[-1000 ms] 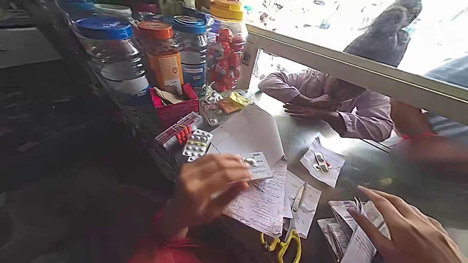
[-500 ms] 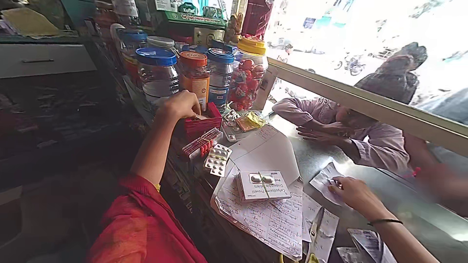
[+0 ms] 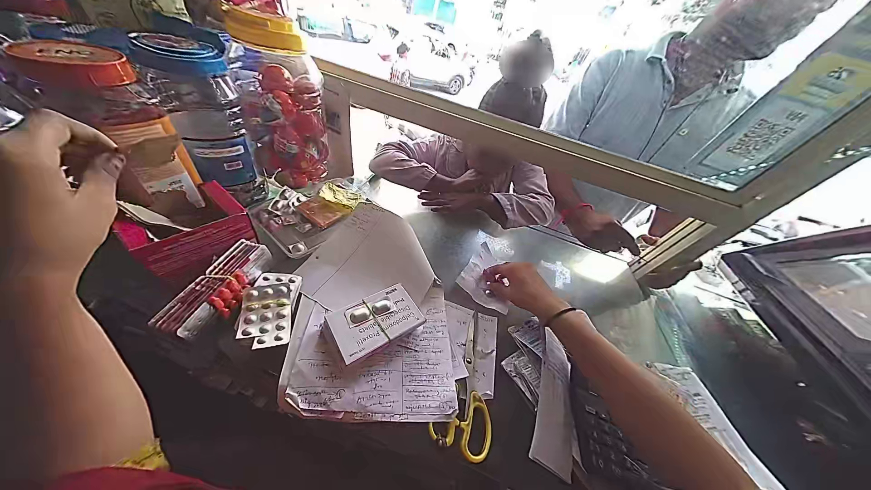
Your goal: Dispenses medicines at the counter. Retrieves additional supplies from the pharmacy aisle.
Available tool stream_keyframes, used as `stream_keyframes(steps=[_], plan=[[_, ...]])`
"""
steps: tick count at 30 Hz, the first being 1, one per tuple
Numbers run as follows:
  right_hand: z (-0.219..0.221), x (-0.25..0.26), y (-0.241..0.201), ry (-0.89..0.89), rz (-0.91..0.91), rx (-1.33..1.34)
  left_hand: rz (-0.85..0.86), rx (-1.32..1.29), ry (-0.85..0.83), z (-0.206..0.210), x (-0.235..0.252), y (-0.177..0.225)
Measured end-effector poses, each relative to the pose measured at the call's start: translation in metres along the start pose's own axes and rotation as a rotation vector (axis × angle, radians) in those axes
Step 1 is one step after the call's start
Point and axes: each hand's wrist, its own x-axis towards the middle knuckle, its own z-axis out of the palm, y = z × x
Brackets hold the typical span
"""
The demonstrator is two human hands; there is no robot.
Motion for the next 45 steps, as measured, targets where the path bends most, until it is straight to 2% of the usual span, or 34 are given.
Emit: stream_keyframes(steps=[1, 3, 6, 9, 12, 15, 18, 21, 24, 27, 30, 33, 41, 45], plan=[[0.003, -0.003, 0.0, 0.008, -0.021, -0.013, -0.011, -0.047, 0.043, 0.003, -0.005, 0.013], [0.005, -0.007, 0.002, 0.031, -0.025, 0.0, 0.073, -0.169, 0.082, 0.009, -0.028, 0.046], [-0.002, -0.015, 0.008, 0.023, -0.036, 0.045, 0.218, -0.349, 0.035, 0.02, -0.082, 0.122], [-0.021, -0.038, -0.002, 0.176, -0.133, 0.033, 0.331, -0.587, -0.021, 0.04, -0.133, 0.189], [-0.057, -0.102, -0.025, 0.323, -0.158, -0.034, 0.457, -0.812, -0.116, 0.068, -0.174, 0.23], [-0.072, -0.189, -0.037, 0.48, -0.045, -0.187, 0.565, -0.966, -0.21, 0.086, -0.199, 0.259], [-0.043, -0.263, -0.038, 0.671, 0.065, -0.129, 0.706, -1.095, -0.404, 0.1, -0.213, 0.282], [0.006, -0.301, -0.042, 0.806, 0.157, 0.053, 0.866, -1.087, -0.534, 0.109, -0.225, 0.309], [0.037, -0.309, -0.053, 0.881, 0.211, 0.073, 0.96, -1.026, -0.566, 0.113, -0.233, 0.329], [0.043, -0.307, -0.053, 0.89, 0.187, 0.022, 0.989, -0.909, -0.515, 0.127, -0.241, 0.343], [0.047, -0.299, -0.056, 0.848, 0.147, -0.051, 0.951, -0.812, -0.455, 0.141, -0.25, 0.349], [0.056, -0.293, -0.059, 0.751, 0.2, -0.133, 0.902, -0.731, -0.449, 0.151, -0.257, 0.35], [0.057, -0.302, -0.066, 0.715, 0.234, -0.147, 0.952, -0.654, -0.491, 0.161, -0.262, 0.345], [0.049, -0.309, -0.06, 0.749, 0.245, -0.044, 0.948, -0.625, -0.484, 0.159, -0.261, 0.346]])
